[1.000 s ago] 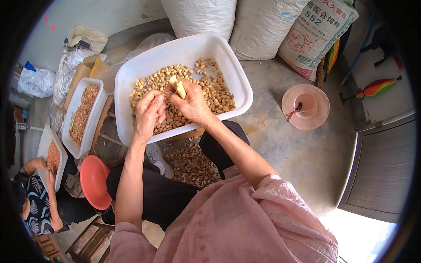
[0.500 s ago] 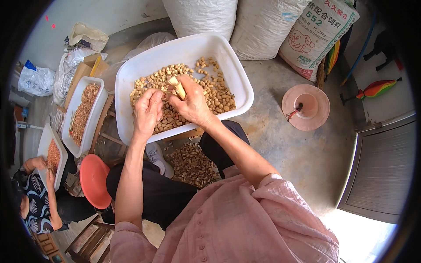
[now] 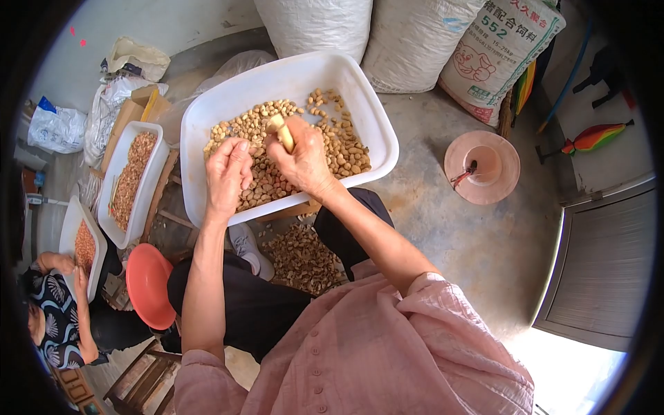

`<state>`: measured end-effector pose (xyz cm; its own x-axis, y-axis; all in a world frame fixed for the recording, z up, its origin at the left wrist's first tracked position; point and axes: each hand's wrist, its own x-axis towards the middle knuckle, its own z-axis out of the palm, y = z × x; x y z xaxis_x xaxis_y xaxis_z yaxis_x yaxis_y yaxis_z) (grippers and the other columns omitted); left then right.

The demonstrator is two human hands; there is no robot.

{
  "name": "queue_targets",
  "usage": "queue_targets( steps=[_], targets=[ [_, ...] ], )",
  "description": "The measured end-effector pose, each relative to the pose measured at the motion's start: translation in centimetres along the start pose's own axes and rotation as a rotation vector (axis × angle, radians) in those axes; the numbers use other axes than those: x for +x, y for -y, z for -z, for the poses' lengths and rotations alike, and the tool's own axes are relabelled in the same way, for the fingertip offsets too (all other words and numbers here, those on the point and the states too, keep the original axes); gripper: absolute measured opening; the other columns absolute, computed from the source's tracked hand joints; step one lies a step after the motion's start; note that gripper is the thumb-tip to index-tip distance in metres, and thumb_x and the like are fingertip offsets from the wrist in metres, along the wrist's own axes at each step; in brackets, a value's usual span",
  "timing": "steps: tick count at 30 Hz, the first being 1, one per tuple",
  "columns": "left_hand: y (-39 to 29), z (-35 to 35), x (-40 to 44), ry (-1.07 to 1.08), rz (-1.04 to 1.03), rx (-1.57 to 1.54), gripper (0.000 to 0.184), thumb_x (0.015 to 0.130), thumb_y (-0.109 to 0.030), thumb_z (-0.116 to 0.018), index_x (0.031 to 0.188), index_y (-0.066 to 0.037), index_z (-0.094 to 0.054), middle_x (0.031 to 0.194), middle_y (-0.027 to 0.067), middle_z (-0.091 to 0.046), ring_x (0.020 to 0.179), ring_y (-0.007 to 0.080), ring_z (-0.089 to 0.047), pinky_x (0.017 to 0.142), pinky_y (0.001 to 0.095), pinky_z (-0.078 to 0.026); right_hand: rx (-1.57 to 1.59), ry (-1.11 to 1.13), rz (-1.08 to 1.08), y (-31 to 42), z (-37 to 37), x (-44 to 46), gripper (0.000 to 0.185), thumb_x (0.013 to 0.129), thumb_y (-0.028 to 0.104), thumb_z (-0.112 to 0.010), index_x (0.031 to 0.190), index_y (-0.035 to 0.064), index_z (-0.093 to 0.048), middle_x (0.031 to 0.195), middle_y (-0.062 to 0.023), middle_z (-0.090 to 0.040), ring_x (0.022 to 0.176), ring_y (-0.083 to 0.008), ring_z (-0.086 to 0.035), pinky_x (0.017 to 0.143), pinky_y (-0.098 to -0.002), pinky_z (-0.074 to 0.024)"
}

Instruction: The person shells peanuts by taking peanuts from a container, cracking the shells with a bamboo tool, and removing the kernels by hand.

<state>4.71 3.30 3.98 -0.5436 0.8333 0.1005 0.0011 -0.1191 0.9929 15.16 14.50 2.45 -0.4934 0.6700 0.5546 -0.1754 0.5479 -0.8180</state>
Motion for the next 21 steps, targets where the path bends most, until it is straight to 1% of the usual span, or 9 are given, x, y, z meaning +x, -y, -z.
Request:
queue_targets(
  steps=[4, 5, 6, 7, 9, 11, 14, 19, 21],
  targets=[
    [-1.4, 2.4, -0.3, 0.316, 0.102, -0.046, 0.016, 0.092, -0.015, -0.054, 0.085, -0.001, -0.059, 0.060, -0.0032, -0.045, 0.049, 0.0027, -0.039, 0.043, 0.0184, -0.032, 0.036, -0.049, -0.311, -0.1, 0.7, 0.4, 0.024, 0.089, 0.021, -0.056, 0.078, -0.0003, -0.056, 0.058, -0.0087, -0.053, 0.052, -0.0179, -0.051, 0.053, -0.0334, -0.0426],
    [-2.2, 2.8, -0.7, 0.428, 0.146, 0.003, 0.017, 0.091, -0.015, -0.055, 0.083, -0.001, -0.060, 0.060, -0.0028, -0.047, 0.050, 0.0025, -0.040, 0.043, 0.0186, -0.033, 0.057, -0.067, -0.234, -0.5, 0.6, 0.6, 0.038, 0.094, 0.032, -0.045, 0.078, -0.0001, -0.056, 0.055, -0.0080, -0.052, 0.049, -0.0178, -0.049, 0.052, -0.0325, -0.0412],
    [-2.9, 3.1, -1.2, 0.539, 0.190, 0.053, 0.017, 0.090, -0.015, -0.057, 0.081, -0.001, -0.061, 0.061, -0.0024, -0.048, 0.050, 0.0023, -0.041, 0.043, 0.0187, -0.033, 0.114, -0.056, -0.258, -0.5, 0.8, 0.5, 0.040, 0.095, 0.034, -0.042, 0.078, 0.0003, -0.056, 0.055, -0.0079, -0.053, 0.049, -0.0175, -0.049, 0.052, -0.0322, -0.0408],
    [-3.4, 3.3, -1.6, 0.631, 0.258, 0.104, 0.020, 0.087, -0.018, -0.059, 0.083, 0.001, -0.065, 0.067, 0.0016, -0.059, 0.051, 0.0025, -0.046, 0.043, 0.0188, -0.035, 0.170, -0.044, -0.281, -0.3, 1.0, 0.5, 0.043, 0.095, 0.037, -0.040, 0.078, 0.0006, -0.056, 0.056, -0.0079, -0.053, 0.049, -0.0173, -0.048, 0.052, -0.0318, -0.0404],
    [-4.6, 3.1, -2.4, 0.747, 0.427, 0.249, 0.022, 0.087, -0.022, -0.061, 0.090, -0.001, -0.067, 0.070, 0.0009, -0.061, 0.051, 0.0028, -0.047, 0.043, 0.0183, -0.035, 0.184, -0.032, -0.283, -0.6, 1.0, 0.4, 0.052, 0.096, 0.044, -0.031, 0.078, 0.0012, -0.055, 0.056, -0.0074, -0.053, 0.048, -0.0164, -0.046, 0.051, -0.0310, -0.0393],
    [-4.4, 3.6, -2.5, 0.810, 0.523, 0.333, 0.026, 0.087, -0.025, -0.062, 0.100, -0.003, -0.068, 0.076, 0.0021, -0.065, 0.049, 0.0026, -0.047, 0.041, 0.0173, -0.034, 0.168, 0.023, -0.284, -0.9, 1.3, 0.5, 0.045, 0.097, 0.038, -0.035, 0.082, 0.0012, -0.055, 0.062, -0.0057, -0.054, 0.052, -0.0123, -0.046, 0.050, -0.0273, -0.0380],
    [-4.7, 4.7, -2.4, 0.636, 0.493, 0.265, 0.025, 0.089, -0.023, -0.059, 0.099, -0.001, -0.068, 0.077, 0.0033, -0.066, 0.048, 0.0031, -0.048, 0.039, 0.0164, -0.034, 0.125, 0.046, -0.200, -0.9, 0.8, 0.3, 0.036, 0.098, 0.032, -0.041, 0.086, 0.0013, -0.055, 0.068, -0.0049, -0.056, 0.059, -0.0107, -0.048, 0.055, -0.0256, -0.0400],
    [-2.5, 7.1, -0.2, 0.062, 0.212, 0.324, 0.026, 0.094, -0.020, -0.049, 0.091, 0.002, -0.063, 0.068, 0.0035, -0.061, 0.045, 0.0018, -0.038, 0.040, 0.0175, -0.029, 0.023, 0.056, 0.060, -1.4, 0.2, 0.3, 0.031, 0.099, 0.032, -0.045, 0.093, 0.0036, -0.055, 0.074, -0.0028, -0.057, 0.067, -0.0103, -0.051, 0.063, -0.0254, -0.0427],
    [-1.9, 7.3, 0.3, -0.056, 0.221, 0.381, 0.025, 0.093, -0.018, -0.049, 0.089, 0.002, -0.064, 0.067, 0.0027, -0.060, 0.048, 0.0036, -0.042, 0.042, 0.0191, -0.032, 0.197, 0.161, -0.129, -0.7, 0.5, 0.1, 0.029, 0.098, 0.032, -0.047, 0.092, 0.0042, -0.055, 0.079, -0.0013, -0.058, 0.064, -0.0085, -0.050, 0.060, -0.0231, -0.0421]
  ],
)
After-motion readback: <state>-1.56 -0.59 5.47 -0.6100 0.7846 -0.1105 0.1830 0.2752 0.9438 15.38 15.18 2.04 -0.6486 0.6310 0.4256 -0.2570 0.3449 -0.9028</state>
